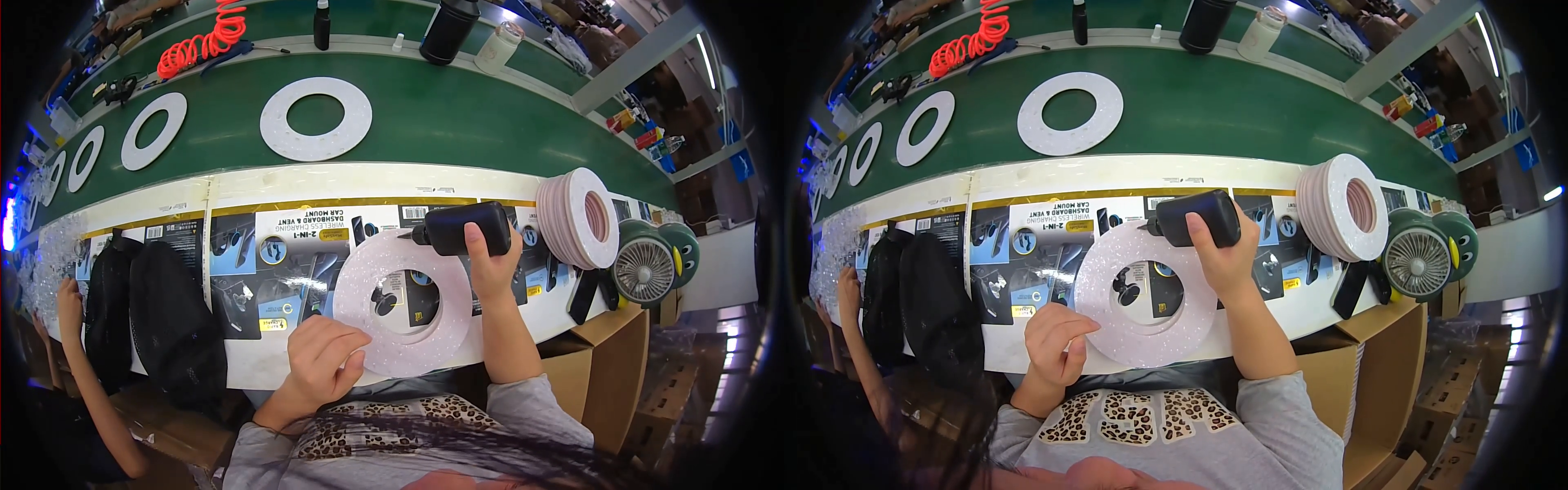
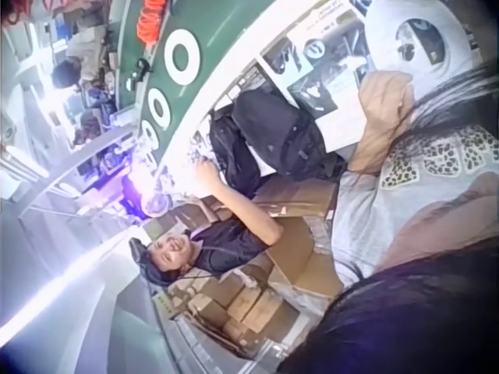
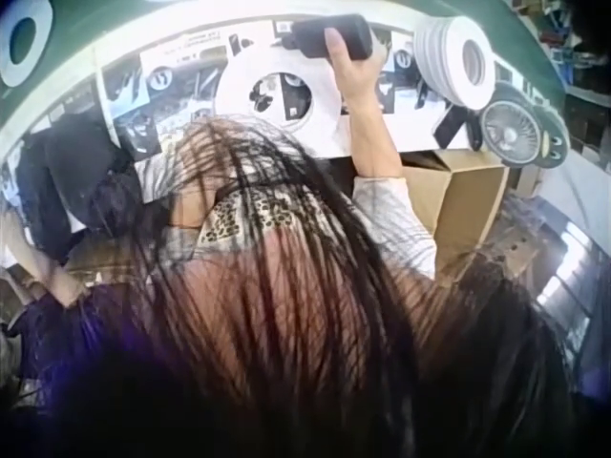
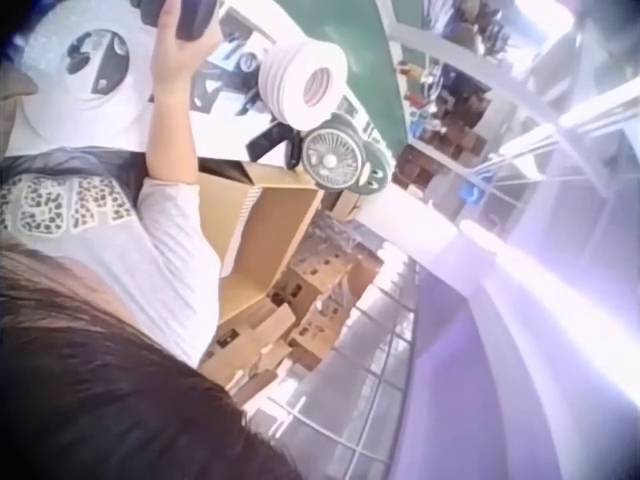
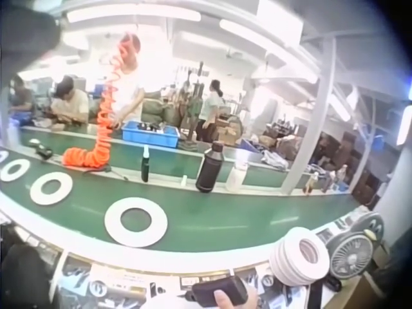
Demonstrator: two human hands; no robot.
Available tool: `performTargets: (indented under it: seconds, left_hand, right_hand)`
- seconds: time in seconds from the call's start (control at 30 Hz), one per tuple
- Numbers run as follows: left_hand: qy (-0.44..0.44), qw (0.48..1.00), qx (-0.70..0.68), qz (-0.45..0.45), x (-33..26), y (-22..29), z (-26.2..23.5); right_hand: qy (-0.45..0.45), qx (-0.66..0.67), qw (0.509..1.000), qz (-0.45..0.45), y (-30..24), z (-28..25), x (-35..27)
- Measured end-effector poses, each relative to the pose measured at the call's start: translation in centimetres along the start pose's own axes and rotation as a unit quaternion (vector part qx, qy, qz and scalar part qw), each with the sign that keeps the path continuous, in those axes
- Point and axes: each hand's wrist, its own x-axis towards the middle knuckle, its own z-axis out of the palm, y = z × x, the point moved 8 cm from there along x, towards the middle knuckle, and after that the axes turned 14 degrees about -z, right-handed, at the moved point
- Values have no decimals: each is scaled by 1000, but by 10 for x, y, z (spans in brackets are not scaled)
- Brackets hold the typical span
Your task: Applying a liquid adhesive or sealant to circular lighting fixture components on an assembly line.
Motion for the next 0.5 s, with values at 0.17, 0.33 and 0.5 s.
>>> performTargets:
  seconds: [0.17, 0.33, 0.5]
  left_hand:
    - [-2, 1000, 1, -3, 1, 0, 0]
    - [-3, 1000, -1, -3, -2, 0, 0]
    - [2, 1000, 3, 0, 1, 0, -1]
  right_hand:
    - [-21, 9, 999, 30, 3, 0, -2]
    - [-29, -9, 999, 31, 2, 0, -5]
    - [-29, -3, 999, 30, 2, 1, -3]
